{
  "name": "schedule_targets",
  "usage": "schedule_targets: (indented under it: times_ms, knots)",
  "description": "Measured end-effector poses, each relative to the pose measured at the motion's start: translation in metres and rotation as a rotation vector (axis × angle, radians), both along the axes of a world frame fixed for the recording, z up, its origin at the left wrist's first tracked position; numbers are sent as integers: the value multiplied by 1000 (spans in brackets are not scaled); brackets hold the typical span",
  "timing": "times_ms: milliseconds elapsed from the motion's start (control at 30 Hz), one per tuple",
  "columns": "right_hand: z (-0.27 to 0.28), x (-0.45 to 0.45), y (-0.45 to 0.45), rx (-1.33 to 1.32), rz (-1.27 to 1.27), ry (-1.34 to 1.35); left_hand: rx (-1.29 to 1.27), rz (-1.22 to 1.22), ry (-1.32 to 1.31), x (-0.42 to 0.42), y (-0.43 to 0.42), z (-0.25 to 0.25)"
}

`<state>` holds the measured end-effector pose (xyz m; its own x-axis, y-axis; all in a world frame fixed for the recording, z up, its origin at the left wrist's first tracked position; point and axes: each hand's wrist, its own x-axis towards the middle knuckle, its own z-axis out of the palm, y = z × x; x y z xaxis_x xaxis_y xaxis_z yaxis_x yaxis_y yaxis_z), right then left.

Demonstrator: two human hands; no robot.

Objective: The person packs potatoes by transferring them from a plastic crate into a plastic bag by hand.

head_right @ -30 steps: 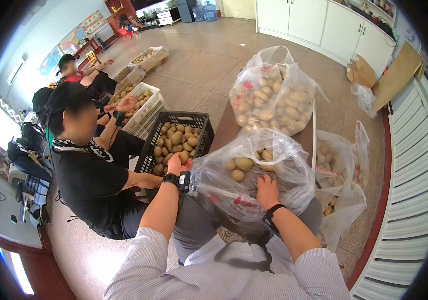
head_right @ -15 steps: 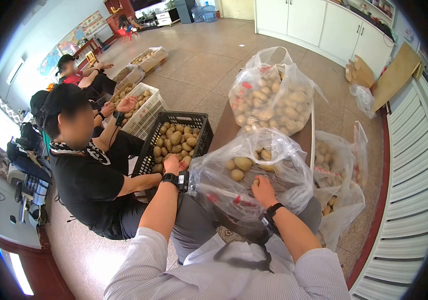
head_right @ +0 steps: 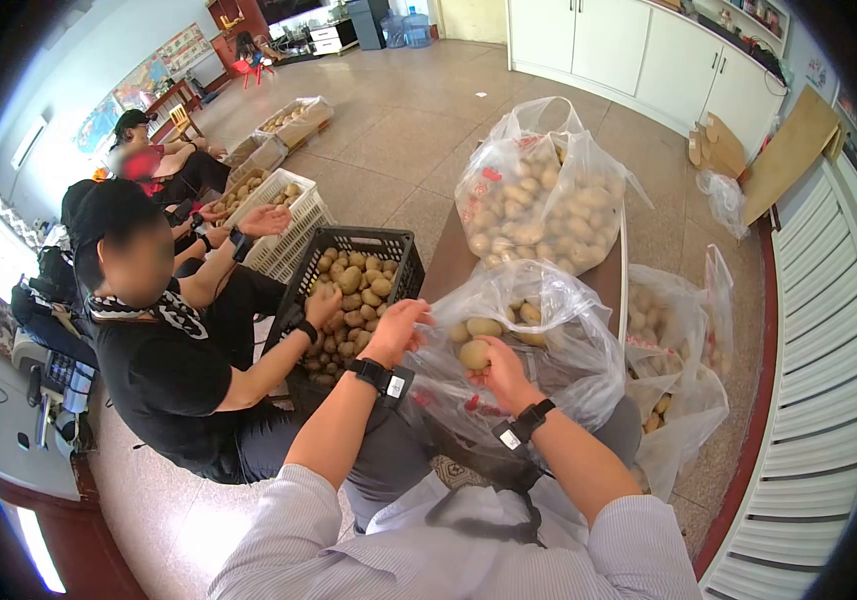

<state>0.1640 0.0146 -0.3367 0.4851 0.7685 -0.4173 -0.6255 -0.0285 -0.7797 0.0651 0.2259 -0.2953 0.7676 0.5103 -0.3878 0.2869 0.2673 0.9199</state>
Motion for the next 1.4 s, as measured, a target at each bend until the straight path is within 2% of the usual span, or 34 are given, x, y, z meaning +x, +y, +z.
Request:
schedule_targets:
  times_ms: [33,133,233,367,433,467,500,567,633,667,700,733,767,800,833,867,900,967,1100,1167,1233,1267,1400]
  knots:
    - [7,-2,4,46,12,9,0,1,0,1,-5,1]
    - [14,-6,15,111,26,-49,-31,-212,128,-2,-16,13]
    - [17,-6,25,120,73,-147,-114,-280,153,-2,-18,22]
    - [19,-10,33,74,65,-219,-194,-339,122,-1,-11,9]
    - [-4,-9,35,74,-26,-540,-32,-404,-20,0,-3,-14]
    - [-2,-12,33,47,-30,-524,57,-434,-78,0,-2,-23]
    - [7,-13,33,30,-20,-526,-139,-344,37,2,-5,-12]
    - [14,-16,24,-24,-29,-517,-169,-289,-7,4,1,-16]
    - [19,-11,17,-242,137,-563,-309,-198,-57,3,7,-14]
    - [-16,-7,17,-181,59,-868,-312,-122,-47,2,9,-9]
    - [-37,-2,11,-192,49,-874,-352,-73,-75,1,12,-8]
    - [-53,3,5,-255,50,-1004,-375,-12,-94,-1,16,-7]
    - [-51,7,2,-318,56,-1131,-398,52,-111,-1,21,-8]
    - [-45,13,-4,-460,149,-1057,-398,49,-112,-1,25,-8]
    - [-44,18,-6,-461,148,-1055,-437,158,-142,-2,29,-8]
    - [-49,24,-10,-510,102,-1166,-476,270,-169,-4,35,-13]
    - [-54,28,-14,-559,55,-1277,-476,270,-164,-6,41,-18]
    - [-55,37,-17,-604,12,-1349,-526,480,-196,-9,54,-30]
    - [-42,57,-16,-764,19,-1571,-449,577,-170,-18,85,-68]
    - [-43,67,-16,-740,38,-1551,-425,600,-156,-24,101,-85]
    - [-54,76,-14,-649,-45,-1673,-453,663,-128,-29,111,-98]
    - [-49,77,-14,-672,-3,-1569,-474,689,-116,-31,111,-99]
    - [-37,81,-12,-625,-40,-1607,-481,738,-76,-37,117,-103]
